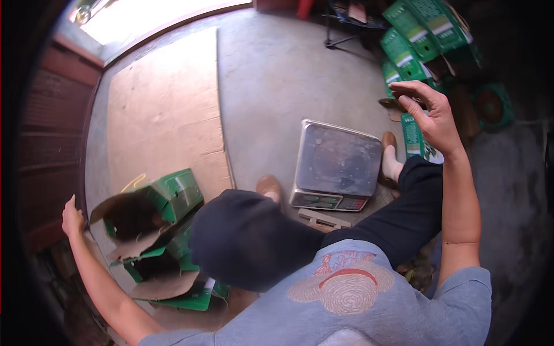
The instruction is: Sort yams from a pile on the floor into cardboard boxes for packaging.
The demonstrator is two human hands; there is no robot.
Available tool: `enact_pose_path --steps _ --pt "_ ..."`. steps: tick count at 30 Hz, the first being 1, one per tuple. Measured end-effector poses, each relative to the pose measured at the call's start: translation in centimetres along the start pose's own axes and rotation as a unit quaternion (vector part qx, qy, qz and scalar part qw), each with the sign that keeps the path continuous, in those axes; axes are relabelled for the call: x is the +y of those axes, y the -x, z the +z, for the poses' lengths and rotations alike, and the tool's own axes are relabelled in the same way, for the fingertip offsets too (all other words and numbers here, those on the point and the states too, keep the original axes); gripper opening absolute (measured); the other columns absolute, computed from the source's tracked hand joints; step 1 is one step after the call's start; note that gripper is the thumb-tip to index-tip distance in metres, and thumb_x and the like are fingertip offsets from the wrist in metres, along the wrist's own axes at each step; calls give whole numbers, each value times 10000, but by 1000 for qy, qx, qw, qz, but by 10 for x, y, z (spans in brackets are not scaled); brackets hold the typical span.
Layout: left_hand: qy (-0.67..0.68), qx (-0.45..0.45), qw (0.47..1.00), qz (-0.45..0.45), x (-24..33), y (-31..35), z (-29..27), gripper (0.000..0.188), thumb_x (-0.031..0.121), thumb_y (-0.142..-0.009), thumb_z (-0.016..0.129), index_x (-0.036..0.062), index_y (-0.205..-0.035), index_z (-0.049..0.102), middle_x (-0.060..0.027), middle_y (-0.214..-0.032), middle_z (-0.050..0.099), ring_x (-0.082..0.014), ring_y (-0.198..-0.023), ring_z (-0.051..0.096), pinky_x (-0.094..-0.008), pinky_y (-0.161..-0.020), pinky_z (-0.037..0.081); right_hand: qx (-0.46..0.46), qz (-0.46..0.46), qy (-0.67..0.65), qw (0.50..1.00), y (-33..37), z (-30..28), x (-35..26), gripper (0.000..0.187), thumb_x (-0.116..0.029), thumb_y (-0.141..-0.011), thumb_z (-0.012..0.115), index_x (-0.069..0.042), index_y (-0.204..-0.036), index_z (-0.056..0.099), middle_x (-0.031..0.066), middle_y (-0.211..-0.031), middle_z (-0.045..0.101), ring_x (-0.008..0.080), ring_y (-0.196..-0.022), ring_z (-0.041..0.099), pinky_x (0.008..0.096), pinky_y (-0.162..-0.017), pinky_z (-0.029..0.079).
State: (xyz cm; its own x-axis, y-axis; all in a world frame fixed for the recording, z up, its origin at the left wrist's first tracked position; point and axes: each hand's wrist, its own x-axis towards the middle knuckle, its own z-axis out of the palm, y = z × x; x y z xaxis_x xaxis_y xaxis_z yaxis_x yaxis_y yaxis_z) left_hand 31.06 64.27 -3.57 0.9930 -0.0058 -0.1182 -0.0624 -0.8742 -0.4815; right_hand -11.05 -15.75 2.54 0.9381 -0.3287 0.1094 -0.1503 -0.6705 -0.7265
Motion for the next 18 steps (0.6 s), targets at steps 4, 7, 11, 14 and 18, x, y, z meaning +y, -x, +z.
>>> enact_pose_path --steps 4,7,11,14,18 --pt "33 92 993 69 120 -7 -81 550 79 -935 657 155 -1459 510 -100 -1460 543 -309 -1340 516 -432 -1092 443 315 101 -3 944 143 -119 81 239 -33 -999 587 12 -1219 669 76 -1104 718 122 -1036 658 277 -923 519" --pt "91 87 976 179 217 -6 -134 498 114 -948 653 143 -1432 541 -111 -1457 545 -307 -1345 514 -429 -1096 437 362 223 51 903 270 -145 149 223 -28 -997 570 38 -1193 653 99 -1083 719 131 -933 674 279 -859 531" --pt "91 112 928 344 352 50 -209 457 170 -937 683 118 -1380 583 -126 -1365 614 -331 -1249 579 -453 -1026 462 299 374 105 872 420 -90 200 275 -8 -935 605 -6 -1206 653 174 -1028 732 238 -906 728 344 -789 552" --pt "132 142 865 463 421 146 -278 324 180 -921 688 135 -1242 691 -113 -1283 670 -305 -1203 610 -532 -1120 370 155 486 136 850 488 -32 188 379 -74 -862 674 -13 -1234 636 264 -1144 676 428 -1078 648 462 -907 535" --pt "160 230 757 591 473 283 -346 94 141 -870 715 76 -901 776 -114 -1134 725 -291 -1180 624 -510 -1152 350 -122 512 118 842 620 87 233 475 -46 -808 658 -85 -1282 654 221 -1259 654 381 -1161 634 430 -985 513"
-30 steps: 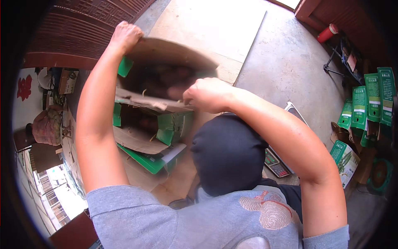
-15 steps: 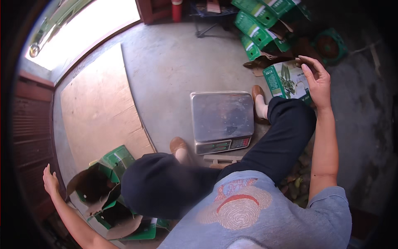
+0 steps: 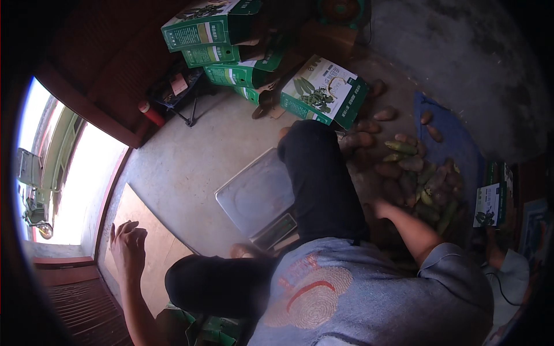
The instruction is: Sort yams from a pile on the floor into cardboard boxes for packaging.
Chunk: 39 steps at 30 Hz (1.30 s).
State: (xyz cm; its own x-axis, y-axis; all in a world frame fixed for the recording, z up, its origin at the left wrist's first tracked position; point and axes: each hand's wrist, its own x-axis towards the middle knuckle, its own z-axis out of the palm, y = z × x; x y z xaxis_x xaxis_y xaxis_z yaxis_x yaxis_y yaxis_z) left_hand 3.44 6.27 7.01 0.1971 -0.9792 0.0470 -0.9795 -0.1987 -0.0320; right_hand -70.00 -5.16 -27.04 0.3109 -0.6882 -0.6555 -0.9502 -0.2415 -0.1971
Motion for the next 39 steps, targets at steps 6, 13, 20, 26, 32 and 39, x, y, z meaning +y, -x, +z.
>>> enact_pose_path --steps 6,13,20,26,32,39 --pt "121 -19 965 232 174 9 3 247 47 -843 630 58 -1072 722 -117 -1171 703 -305 -1132 644 -508 -1120 397 -199 -183 162 949 20 117 31 483 -414 -902 544 -73 -1221 666 226 -1270 621 380 -1178 598 450 -1030 459" --pt "344 -192 842 368 263 36 40 315 181 -842 761 119 -1150 733 -113 -1011 718 -323 -894 703 -402 -801 577 4 -148 -49 988 21 155 85 614 -413 -861 625 -90 -1376 543 213 -1346 587 368 -1188 601 454 -1035 470" --pt "376 -298 789 385 290 29 49 291 165 -855 773 83 -1132 746 -136 -1004 740 -316 -895 706 -376 -822 564 11 -38 35 999 41 97 57 465 -247 -881 597 -102 -1323 611 186 -1250 662 337 -1108 657 440 -984 499" --pt "479 -366 717 350 304 16 72 350 196 -846 787 87 -1173 729 -149 -1007 741 -302 -866 709 -362 -792 547 -47 53 -65 995 16 69 47 377 -250 -871 585 -121 -1203 706 184 -1216 691 350 -1139 658 450 -970 514" --pt "434 -438 721 317 327 3 65 376 166 -824 811 57 -1173 723 -125 -953 740 -234 -871 713 -319 -762 536 -2 139 -332 933 -18 103 51 401 -180 -810 598 -129 -1192 709 188 -1187 700 353 -1146 655 424 -996 512" --pt "551 -566 572 222 315 13 74 237 112 -926 726 21 -1142 694 -38 -975 699 -140 -870 656 -287 -772 512 5 70 -179 981 -27 109 68 443 -288 -847 639 -103 -1250 658 208 -1217 670 390 -1122 647 457 -982 509"
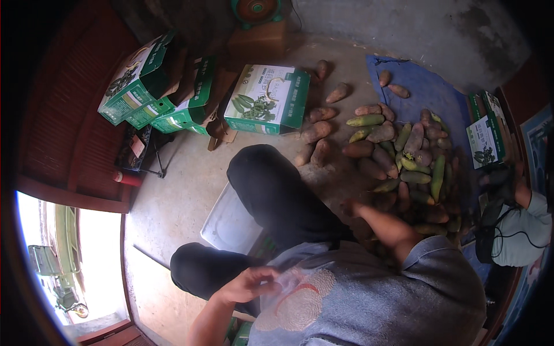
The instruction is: Sort yams from a pile on the floor into cardboard boxes for packaging.
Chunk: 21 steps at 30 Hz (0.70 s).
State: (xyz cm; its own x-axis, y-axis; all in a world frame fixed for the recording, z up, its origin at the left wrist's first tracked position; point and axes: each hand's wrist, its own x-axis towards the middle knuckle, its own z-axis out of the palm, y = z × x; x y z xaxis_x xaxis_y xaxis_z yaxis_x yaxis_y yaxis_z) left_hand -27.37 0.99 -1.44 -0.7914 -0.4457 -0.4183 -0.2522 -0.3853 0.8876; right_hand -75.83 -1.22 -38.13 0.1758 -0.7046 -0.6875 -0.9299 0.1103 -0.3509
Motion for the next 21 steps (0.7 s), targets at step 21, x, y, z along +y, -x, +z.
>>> enact_pose_path --steps 21 --pt "-112 125 985 -32 -35 34 45 289 -8 -845 733 28 -1132 739 -97 -1009 767 -145 -884 714 -282 -822 568 82 29 -344 935 -35 23 45 349 -303 -992 473 -85 -1193 657 113 -937 651 246 -812 607 399 -745 509"
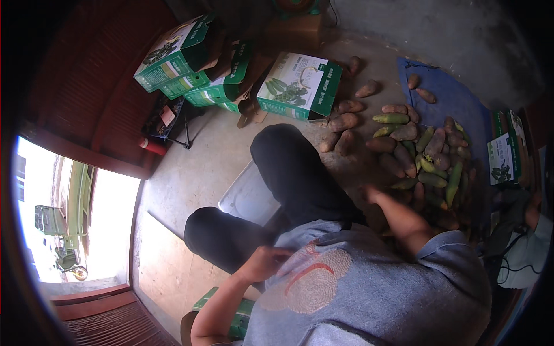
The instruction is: Sort yams from a pile on the floor into cardboard boxes for packaging.
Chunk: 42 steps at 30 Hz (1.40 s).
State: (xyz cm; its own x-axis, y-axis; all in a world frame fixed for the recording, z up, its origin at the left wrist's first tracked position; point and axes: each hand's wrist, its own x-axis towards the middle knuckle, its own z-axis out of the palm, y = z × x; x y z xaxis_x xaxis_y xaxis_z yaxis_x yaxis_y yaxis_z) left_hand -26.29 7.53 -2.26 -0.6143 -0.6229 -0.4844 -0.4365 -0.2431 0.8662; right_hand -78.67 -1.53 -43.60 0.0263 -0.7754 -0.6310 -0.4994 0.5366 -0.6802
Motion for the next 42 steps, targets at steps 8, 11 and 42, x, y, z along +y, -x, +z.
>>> enact_pose_path --steps 8,11,42 --pt "-58 10 995 81 3 5 -1 299 35 -834 751 7 -1132 741 -127 -1025 762 -200 -888 720 -317 -847 569 -33 189 -318 928 -14 12 -33 402 -394 -1033 407 -133 -1153 688 58 -846 583 163 -685 512 349 -626 439" --pt "-76 45 991 105 4 7 -5 316 51 -817 764 -8 -1126 738 -135 -1011 763 -206 -861 721 -317 -829 574 -32 181 -324 928 -4 -5 -62 295 -249 -1004 510 -103 -1196 679 84 -945 652 188 -803 590 371 -713 501" --pt "-40 -145 965 216 -74 28 -86 534 105 -826 761 49 -1339 628 -192 -1291 670 -331 -1207 646 -383 -1013 518 166 -19 427 888 140 -45 -167 319 -67 -939 598 27 -1242 630 229 -1162 700 308 -1065 665 391 -948 499"
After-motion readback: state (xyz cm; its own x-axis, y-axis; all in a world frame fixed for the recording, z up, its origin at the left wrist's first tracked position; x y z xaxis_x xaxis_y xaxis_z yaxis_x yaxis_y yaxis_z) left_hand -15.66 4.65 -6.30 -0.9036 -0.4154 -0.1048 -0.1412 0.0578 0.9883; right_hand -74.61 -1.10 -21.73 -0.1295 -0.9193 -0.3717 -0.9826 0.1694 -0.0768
